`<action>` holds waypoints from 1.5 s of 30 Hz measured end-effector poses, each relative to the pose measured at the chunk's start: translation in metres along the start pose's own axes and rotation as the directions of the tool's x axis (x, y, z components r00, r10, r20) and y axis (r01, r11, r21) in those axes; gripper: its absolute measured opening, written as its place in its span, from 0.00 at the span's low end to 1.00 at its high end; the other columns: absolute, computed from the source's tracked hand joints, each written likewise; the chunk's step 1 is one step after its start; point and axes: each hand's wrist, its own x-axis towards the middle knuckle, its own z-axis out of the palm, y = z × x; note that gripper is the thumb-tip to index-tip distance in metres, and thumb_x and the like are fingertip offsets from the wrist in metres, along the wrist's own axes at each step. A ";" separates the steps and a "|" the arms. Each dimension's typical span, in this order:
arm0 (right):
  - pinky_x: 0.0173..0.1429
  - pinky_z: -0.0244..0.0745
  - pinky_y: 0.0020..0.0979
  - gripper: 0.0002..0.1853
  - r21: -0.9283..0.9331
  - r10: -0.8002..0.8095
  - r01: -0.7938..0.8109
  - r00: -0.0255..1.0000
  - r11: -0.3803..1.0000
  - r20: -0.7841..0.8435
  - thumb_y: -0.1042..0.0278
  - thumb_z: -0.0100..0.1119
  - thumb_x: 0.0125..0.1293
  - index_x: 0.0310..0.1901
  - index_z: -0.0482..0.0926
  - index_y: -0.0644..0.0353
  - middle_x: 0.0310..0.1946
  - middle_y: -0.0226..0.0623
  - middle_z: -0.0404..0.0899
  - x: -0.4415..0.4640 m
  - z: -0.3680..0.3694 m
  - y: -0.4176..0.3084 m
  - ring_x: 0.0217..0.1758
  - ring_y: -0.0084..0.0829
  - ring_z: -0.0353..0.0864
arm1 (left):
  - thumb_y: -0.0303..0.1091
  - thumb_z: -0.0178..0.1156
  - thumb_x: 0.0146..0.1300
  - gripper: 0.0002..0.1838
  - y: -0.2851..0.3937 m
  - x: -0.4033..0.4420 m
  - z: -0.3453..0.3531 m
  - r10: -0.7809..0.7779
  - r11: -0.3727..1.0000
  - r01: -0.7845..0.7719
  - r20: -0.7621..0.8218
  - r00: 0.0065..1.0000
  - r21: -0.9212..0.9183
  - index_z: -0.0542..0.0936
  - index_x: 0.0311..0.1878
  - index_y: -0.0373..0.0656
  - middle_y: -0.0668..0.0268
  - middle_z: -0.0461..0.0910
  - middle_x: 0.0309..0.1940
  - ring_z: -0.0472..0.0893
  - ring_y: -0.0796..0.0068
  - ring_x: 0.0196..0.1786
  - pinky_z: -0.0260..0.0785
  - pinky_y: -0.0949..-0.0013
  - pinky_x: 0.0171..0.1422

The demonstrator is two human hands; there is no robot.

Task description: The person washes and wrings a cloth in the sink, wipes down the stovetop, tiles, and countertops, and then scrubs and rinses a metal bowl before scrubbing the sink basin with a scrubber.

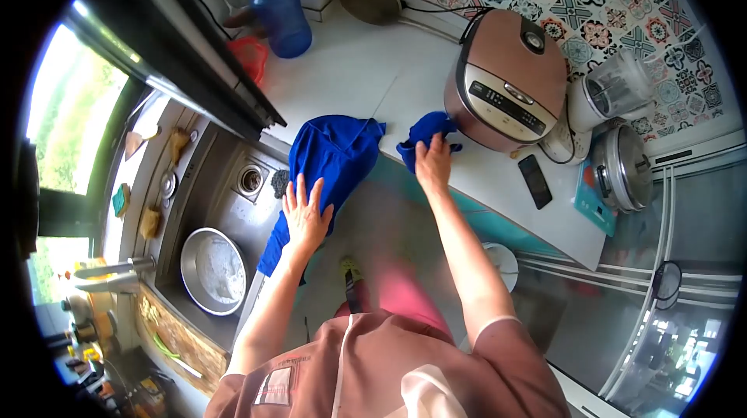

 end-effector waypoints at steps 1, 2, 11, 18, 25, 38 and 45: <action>0.62 0.60 0.53 0.33 -0.228 0.021 -0.015 0.999 0.974 0.024 0.46 0.48 0.65 0.67 0.58 0.55 0.62 0.54 0.62 0.001 0.016 -0.006 0.60 0.57 0.66 | 0.42 0.64 0.54 0.35 0.003 0.014 0.004 0.048 0.998 -0.048 0.003 0.999 0.034 0.63 0.67 0.55 0.51 0.52 0.70 0.51 0.44 0.71 0.44 0.40 0.71; 0.64 0.57 0.56 0.34 -0.443 0.044 -0.019 0.998 0.896 0.048 0.43 0.46 0.65 0.68 0.57 0.52 0.65 0.52 0.59 0.004 0.032 -0.015 0.62 0.57 0.63 | 0.42 0.64 0.54 0.36 0.006 0.028 0.009 0.095 0.993 -0.095 0.007 0.995 0.068 0.63 0.67 0.56 0.52 0.51 0.71 0.50 0.44 0.72 0.42 0.39 0.71; 0.61 0.50 0.69 0.23 -0.367 -0.188 0.259 0.957 0.893 0.219 0.57 0.47 0.65 0.62 0.67 0.40 0.66 0.32 0.61 0.128 0.116 -0.116 0.68 0.59 0.54 | 0.41 0.60 0.55 0.34 0.002 0.072 0.057 0.096 0.974 -0.139 0.228 0.969 0.180 0.64 0.67 0.58 0.56 0.54 0.71 0.49 0.42 0.72 0.36 0.35 0.72; 0.51 0.74 0.44 0.12 0.439 -0.652 0.492 0.653 0.752 0.385 0.65 0.50 0.61 0.43 0.81 0.41 0.48 0.29 0.76 0.113 0.161 -0.220 0.50 0.45 0.75 | 0.36 0.60 0.48 0.34 0.005 0.082 0.059 0.046 0.982 -0.091 0.257 0.965 0.166 0.68 0.64 0.59 0.58 0.58 0.69 0.53 0.44 0.71 0.38 0.37 0.72; 0.53 0.66 0.51 0.21 -0.365 -0.059 -0.002 0.986 0.931 -0.156 0.55 0.57 0.60 0.56 0.73 0.41 0.59 0.39 0.66 0.260 0.119 -0.056 0.54 0.50 0.68 | 0.38 0.59 0.49 0.33 -0.002 0.082 0.062 0.019 0.984 -0.069 0.287 0.958 0.163 0.69 0.64 0.64 0.61 0.61 0.67 0.56 0.45 0.69 0.38 0.37 0.72; 0.53 0.66 0.50 0.22 -0.015 -0.834 0.895 0.422 0.447 0.355 0.63 0.46 0.63 0.60 0.70 0.43 0.61 0.34 0.66 0.063 0.214 -0.249 0.57 0.47 0.67 | 0.37 0.57 0.51 0.34 0.001 0.082 0.050 -0.025 0.987 -0.036 0.379 0.925 0.155 0.66 0.66 0.62 0.64 0.57 0.70 0.52 0.50 0.72 0.37 0.37 0.72; 0.48 0.71 0.45 0.16 0.535 -0.941 0.788 0.163 0.305 0.297 0.57 0.55 0.56 0.44 0.78 0.55 0.45 0.41 0.77 0.032 0.205 -0.266 0.49 0.47 0.74 | 0.30 0.57 0.48 0.37 0.011 0.079 0.040 -0.026 0.992 -0.013 0.312 0.950 0.123 0.65 0.66 0.57 0.64 0.56 0.69 0.47 0.54 0.74 0.34 0.40 0.74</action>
